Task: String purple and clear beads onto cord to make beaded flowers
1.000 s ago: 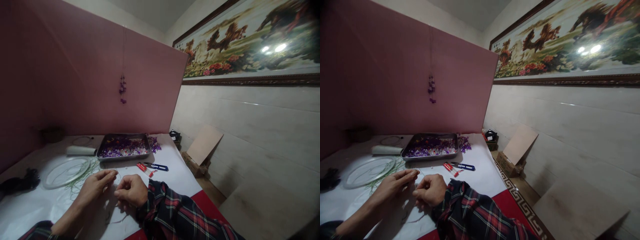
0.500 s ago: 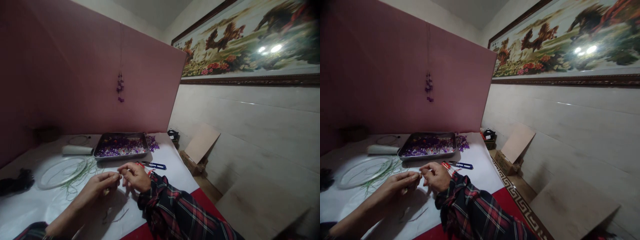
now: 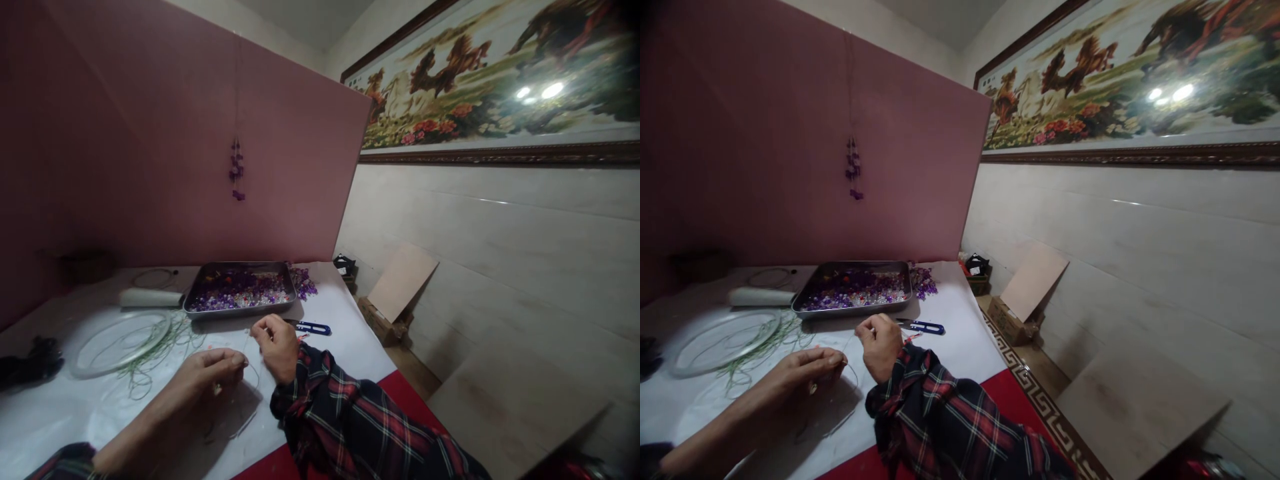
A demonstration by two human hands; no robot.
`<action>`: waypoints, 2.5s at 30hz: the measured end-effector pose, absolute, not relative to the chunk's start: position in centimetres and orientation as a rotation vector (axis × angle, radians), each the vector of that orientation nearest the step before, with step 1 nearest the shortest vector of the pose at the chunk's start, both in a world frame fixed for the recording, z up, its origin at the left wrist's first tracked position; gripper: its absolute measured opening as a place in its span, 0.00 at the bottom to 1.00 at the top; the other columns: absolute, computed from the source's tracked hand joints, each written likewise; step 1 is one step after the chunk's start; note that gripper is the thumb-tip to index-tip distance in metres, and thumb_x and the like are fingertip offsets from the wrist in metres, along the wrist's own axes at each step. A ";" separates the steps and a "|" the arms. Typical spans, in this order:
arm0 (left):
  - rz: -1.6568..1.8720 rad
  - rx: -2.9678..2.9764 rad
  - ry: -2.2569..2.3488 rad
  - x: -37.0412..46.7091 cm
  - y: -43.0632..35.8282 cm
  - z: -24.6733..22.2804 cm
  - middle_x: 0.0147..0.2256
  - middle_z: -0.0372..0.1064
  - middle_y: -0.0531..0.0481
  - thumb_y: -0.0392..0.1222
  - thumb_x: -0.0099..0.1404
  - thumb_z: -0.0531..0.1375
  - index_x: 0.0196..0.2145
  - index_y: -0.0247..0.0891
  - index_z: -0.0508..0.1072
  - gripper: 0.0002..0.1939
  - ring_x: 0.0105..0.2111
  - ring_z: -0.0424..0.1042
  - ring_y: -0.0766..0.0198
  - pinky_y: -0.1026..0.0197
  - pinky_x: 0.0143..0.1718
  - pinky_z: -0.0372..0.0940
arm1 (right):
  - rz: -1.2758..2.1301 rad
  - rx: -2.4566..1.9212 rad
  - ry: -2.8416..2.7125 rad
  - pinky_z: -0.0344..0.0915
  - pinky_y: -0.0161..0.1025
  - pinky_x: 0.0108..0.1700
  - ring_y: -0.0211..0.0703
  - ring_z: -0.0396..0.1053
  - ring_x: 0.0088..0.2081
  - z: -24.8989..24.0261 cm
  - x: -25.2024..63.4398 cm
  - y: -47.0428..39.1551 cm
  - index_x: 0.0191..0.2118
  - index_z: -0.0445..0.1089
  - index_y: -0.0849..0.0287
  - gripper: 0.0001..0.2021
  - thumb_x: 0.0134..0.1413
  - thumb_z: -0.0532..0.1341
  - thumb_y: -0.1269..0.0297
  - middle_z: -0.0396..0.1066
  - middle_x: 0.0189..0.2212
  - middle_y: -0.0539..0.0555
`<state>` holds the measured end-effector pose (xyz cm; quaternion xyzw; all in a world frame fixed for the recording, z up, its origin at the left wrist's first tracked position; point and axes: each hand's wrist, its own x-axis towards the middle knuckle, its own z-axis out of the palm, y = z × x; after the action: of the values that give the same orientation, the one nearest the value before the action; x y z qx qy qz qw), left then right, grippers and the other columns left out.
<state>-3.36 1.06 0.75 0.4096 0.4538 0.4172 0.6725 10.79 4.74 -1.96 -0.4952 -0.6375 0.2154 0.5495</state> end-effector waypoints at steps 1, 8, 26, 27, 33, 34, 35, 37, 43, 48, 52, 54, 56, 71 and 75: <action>0.964 0.910 1.034 -3.4 1.2 0.7 0.18 0.61 0.55 0.46 0.43 0.70 0.18 0.34 0.74 0.14 0.18 0.54 0.72 0.69 0.19 0.48 | 0.453 -1.195 -1.500 0.59 0.32 0.29 0.35 0.65 0.25 -1.7 10.7 4.5 0.25 0.70 0.60 0.08 0.54 0.57 0.68 0.69 0.25 0.50; 1.058 0.881 0.994 -3.9 1.2 0.8 0.19 0.67 0.51 0.44 0.45 0.69 0.21 0.34 0.76 0.11 0.19 0.63 0.68 0.66 0.20 0.56 | 1.007 -1.238 -1.362 0.52 0.27 0.14 0.30 0.62 0.12 -0.8 9.1 2.2 0.32 0.65 0.59 0.10 0.47 0.65 0.60 0.68 0.21 0.45; 1.068 0.895 0.912 -4.0 0.8 0.1 0.14 0.62 0.53 0.46 0.53 0.65 0.17 0.34 0.69 0.15 0.15 0.58 0.69 0.66 0.15 0.52 | 0.682 -1.151 -1.630 0.57 0.29 0.25 0.35 0.66 0.20 -1.5 9.2 1.5 0.32 0.74 0.60 0.06 0.48 0.61 0.75 0.68 0.16 0.47; 1.079 0.898 0.919 -4.0 0.8 0.1 0.15 0.63 0.52 0.46 0.53 0.65 0.18 0.34 0.70 0.14 0.15 0.59 0.69 0.66 0.15 0.52 | 0.643 -1.152 -1.644 0.57 0.29 0.25 0.36 0.67 0.20 -1.6 9.2 1.4 0.32 0.74 0.60 0.06 0.47 0.61 0.74 0.69 0.17 0.47; 1.122 0.794 0.975 -4.3 1.0 0.2 0.20 0.69 0.52 0.44 0.52 0.66 0.24 0.35 0.71 0.10 0.19 0.64 0.69 0.68 0.20 0.59 | 0.469 -1.222 -1.693 0.53 0.31 0.24 0.36 0.63 0.19 -1.7 9.0 1.1 0.32 0.73 0.58 0.06 0.48 0.60 0.72 0.65 0.15 0.46; 1.118 0.773 0.991 -4.3 0.9 0.3 0.21 0.70 0.51 0.44 0.52 0.65 0.26 0.35 0.72 0.10 0.19 0.65 0.69 0.68 0.20 0.59 | 0.440 -1.236 -1.703 0.52 0.32 0.24 0.36 0.62 0.18 -1.7 9.0 1.0 0.31 0.73 0.58 0.06 0.48 0.59 0.72 0.64 0.15 0.46; 1.112 0.766 0.998 -4.3 0.9 0.5 0.21 0.71 0.51 0.45 0.52 0.65 0.27 0.35 0.72 0.10 0.20 0.66 0.69 0.68 0.20 0.60 | 0.412 -1.249 -1.711 0.51 0.32 0.24 0.36 0.61 0.18 -1.7 9.0 1.0 0.29 0.73 0.58 0.05 0.47 0.59 0.71 0.64 0.15 0.46; 1.120 0.791 0.997 -4.2 0.8 0.6 0.21 0.72 0.50 0.46 0.53 0.64 0.28 0.35 0.71 0.11 0.20 0.67 0.67 0.67 0.20 0.60 | 0.371 -1.266 -1.728 0.48 0.33 0.24 0.36 0.60 0.18 -1.6 9.0 0.9 0.26 0.72 0.57 0.05 0.47 0.59 0.70 0.63 0.14 0.46; 1.156 0.868 1.054 -4.1 1.1 0.1 0.18 0.71 0.50 0.48 0.54 0.62 0.29 0.37 0.68 0.11 0.16 0.67 0.65 0.65 0.16 0.57 | 0.292 -1.317 -1.722 0.45 0.34 0.25 0.35 0.58 0.18 -1.4 8.7 0.5 0.22 0.70 0.57 0.05 0.45 0.60 0.68 0.62 0.13 0.46; 1.198 0.856 1.046 -4.2 1.3 0.2 0.18 0.71 0.51 0.45 0.55 0.62 0.28 0.37 0.66 0.10 0.14 0.64 0.68 0.67 0.15 0.54 | 0.280 -1.311 -1.741 0.45 0.34 0.24 0.34 0.56 0.17 -1.1 8.7 0.4 0.23 0.71 0.57 0.05 0.44 0.60 0.70 0.60 0.12 0.45; 1.238 0.842 1.047 -4.1 1.1 0.7 0.18 0.70 0.52 0.45 0.55 0.61 0.28 0.37 0.66 0.10 0.14 0.63 0.69 0.68 0.14 0.54 | 0.279 -1.302 -1.738 0.46 0.33 0.23 0.34 0.55 0.16 -1.1 8.7 0.3 0.22 0.71 0.57 0.05 0.45 0.60 0.67 0.60 0.12 0.45; 1.254 0.831 1.054 -4.1 1.0 0.8 0.18 0.70 0.52 0.45 0.54 0.62 0.27 0.37 0.66 0.10 0.14 0.63 0.69 0.69 0.13 0.53 | 0.287 -1.292 -1.737 0.46 0.33 0.23 0.34 0.55 0.16 -1.0 8.7 0.2 0.21 0.71 0.57 0.08 0.47 0.60 0.65 0.59 0.11 0.45; 1.275 0.823 1.068 -4.1 1.0 0.9 0.18 0.70 0.53 0.44 0.54 0.62 0.27 0.37 0.65 0.09 0.14 0.62 0.70 0.69 0.12 0.52 | 0.292 -1.278 -1.740 0.46 0.33 0.22 0.34 0.54 0.15 -1.0 8.6 0.2 0.21 0.71 0.57 0.09 0.48 0.59 0.63 0.58 0.11 0.45; 1.292 0.840 1.090 -4.5 1.4 0.3 0.21 0.69 0.53 0.44 0.54 0.63 0.28 0.39 0.66 0.10 0.17 0.66 0.68 0.68 0.13 0.54 | 0.368 -1.216 -1.740 0.44 0.33 0.21 0.31 0.48 0.15 -1.2 8.4 -0.4 0.21 0.72 0.58 0.07 0.46 0.61 0.65 0.50 0.11 0.43; 1.289 0.836 1.092 -4.5 1.4 0.5 0.21 0.69 0.53 0.43 0.53 0.63 0.26 0.39 0.66 0.09 0.17 0.65 0.68 0.68 0.14 0.54 | 0.396 -1.239 -1.751 0.44 0.33 0.21 0.32 0.48 0.15 -1.1 8.3 -0.7 0.22 0.73 0.57 0.07 0.46 0.62 0.66 0.51 0.11 0.43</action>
<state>-4.47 1.39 0.48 0.3590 0.4686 0.5534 0.5876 8.30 -0.66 -1.07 -0.5039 -0.7120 0.1610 0.4617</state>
